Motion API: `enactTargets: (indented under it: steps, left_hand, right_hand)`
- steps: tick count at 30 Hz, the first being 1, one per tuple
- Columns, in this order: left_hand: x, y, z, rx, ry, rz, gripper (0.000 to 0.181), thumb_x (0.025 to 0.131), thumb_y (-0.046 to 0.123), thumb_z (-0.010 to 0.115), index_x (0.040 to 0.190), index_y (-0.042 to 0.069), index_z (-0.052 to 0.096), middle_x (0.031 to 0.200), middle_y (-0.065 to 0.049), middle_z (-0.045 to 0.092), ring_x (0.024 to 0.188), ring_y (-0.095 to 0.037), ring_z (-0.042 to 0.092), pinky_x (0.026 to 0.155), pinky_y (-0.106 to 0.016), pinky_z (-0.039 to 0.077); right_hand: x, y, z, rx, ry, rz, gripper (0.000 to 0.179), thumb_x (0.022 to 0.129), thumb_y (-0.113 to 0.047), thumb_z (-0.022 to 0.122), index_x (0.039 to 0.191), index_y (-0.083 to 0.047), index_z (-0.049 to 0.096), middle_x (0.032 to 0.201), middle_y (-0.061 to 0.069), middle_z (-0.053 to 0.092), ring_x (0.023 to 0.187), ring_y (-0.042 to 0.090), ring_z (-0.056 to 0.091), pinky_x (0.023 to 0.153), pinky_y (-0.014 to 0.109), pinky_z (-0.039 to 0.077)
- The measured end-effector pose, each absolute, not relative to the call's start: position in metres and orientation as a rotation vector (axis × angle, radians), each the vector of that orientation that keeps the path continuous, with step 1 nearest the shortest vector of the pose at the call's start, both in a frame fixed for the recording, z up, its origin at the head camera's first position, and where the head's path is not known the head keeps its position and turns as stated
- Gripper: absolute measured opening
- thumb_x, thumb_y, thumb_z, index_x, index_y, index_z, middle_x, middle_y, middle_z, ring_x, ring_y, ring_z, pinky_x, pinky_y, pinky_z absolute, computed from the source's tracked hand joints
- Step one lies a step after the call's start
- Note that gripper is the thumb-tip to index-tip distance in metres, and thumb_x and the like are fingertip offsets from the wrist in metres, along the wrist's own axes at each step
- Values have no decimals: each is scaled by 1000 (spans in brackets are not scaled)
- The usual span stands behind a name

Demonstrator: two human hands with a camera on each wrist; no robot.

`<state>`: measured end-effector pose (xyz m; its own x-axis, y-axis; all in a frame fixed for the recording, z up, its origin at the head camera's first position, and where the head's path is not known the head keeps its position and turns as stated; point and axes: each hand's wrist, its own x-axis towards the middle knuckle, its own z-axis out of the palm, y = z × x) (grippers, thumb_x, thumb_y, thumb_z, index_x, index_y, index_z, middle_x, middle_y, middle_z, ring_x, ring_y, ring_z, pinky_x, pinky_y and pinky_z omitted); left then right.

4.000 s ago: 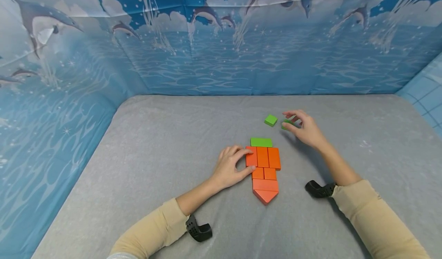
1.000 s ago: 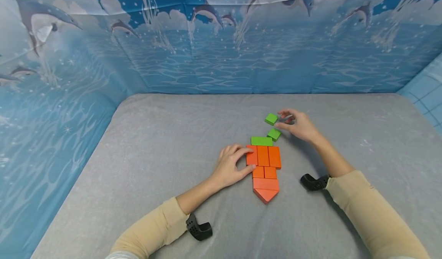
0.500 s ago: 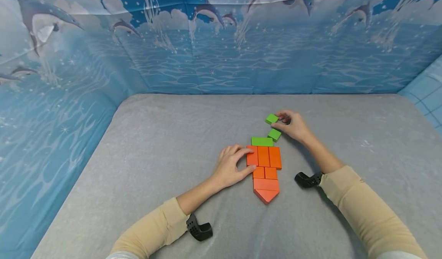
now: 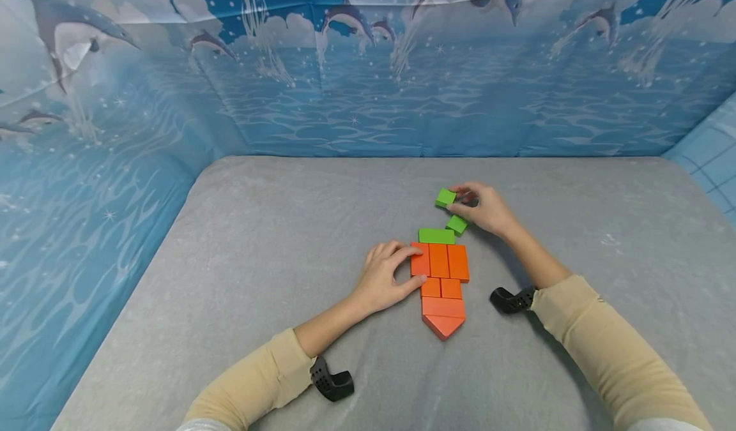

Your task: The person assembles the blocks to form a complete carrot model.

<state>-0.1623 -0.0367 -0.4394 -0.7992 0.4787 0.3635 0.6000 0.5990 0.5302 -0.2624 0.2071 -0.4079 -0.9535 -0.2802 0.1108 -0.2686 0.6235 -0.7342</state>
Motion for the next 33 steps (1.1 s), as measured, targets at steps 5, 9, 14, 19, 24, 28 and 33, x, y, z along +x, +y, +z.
enactTargets:
  steps: [5,9,14,19,24,28,33]
  left_hand:
    - [-162,-37,-439,-894,-2645,-972,39,83,40,63,117,20,60,108,0,54,98,-17,45,94,-38,31]
    - [-162,-37,-439,-894,-2639,-972,39,83,39,63,116,20,60,107,0,55,98,-17,45,93,-38,32]
    - [-162,-37,-440,-908,-2629,-965,39,83,39,63,116,19,60,107,-1,55,97,-17,45,92,-38,32]
    - [-162,-37,-439,-912,-2628,-967,39,83,38,63,116,18,60,108,-1,55,99,-17,46,92,-38,32]
    - [-163,-37,-440,-913,-2629,-962,39,83,38,63,116,18,60,108,-1,55,99,-18,46,92,-38,32]
    - [-163,-37,-440,-916,-2629,-963,39,83,38,64,117,17,60,108,-1,55,98,-17,46,92,-38,32]
    - [-163,-37,-439,-916,-2629,-970,39,83,38,64,116,18,60,108,-1,55,97,-17,45,91,-38,33]
  right_hand:
    - [-264,195,-402,-723,2748,-1229,37,86,-12,64,119,1,55,116,21,54,103,34,49,84,49,40]
    - [-266,185,-401,-869,2706,-1183,35,85,-9,65,117,2,57,116,20,55,101,32,51,86,49,40]
    - [-266,178,-401,-951,2674,-1122,34,84,-7,65,117,1,58,115,18,57,100,31,51,86,48,40]
    - [-266,173,-402,-1009,2640,-1085,33,84,-5,64,116,3,58,114,19,57,100,31,51,86,48,40]
    - [-266,170,-403,-1048,2626,-1072,32,85,-9,64,115,2,60,114,18,58,100,31,51,87,48,40]
    - [-264,170,-403,-1108,2622,-1087,31,86,-13,64,114,0,61,112,17,59,99,29,50,86,46,39]
    - [-265,171,-403,-1127,2593,-1062,30,87,-11,62,115,-1,61,114,16,59,105,31,50,90,49,37]
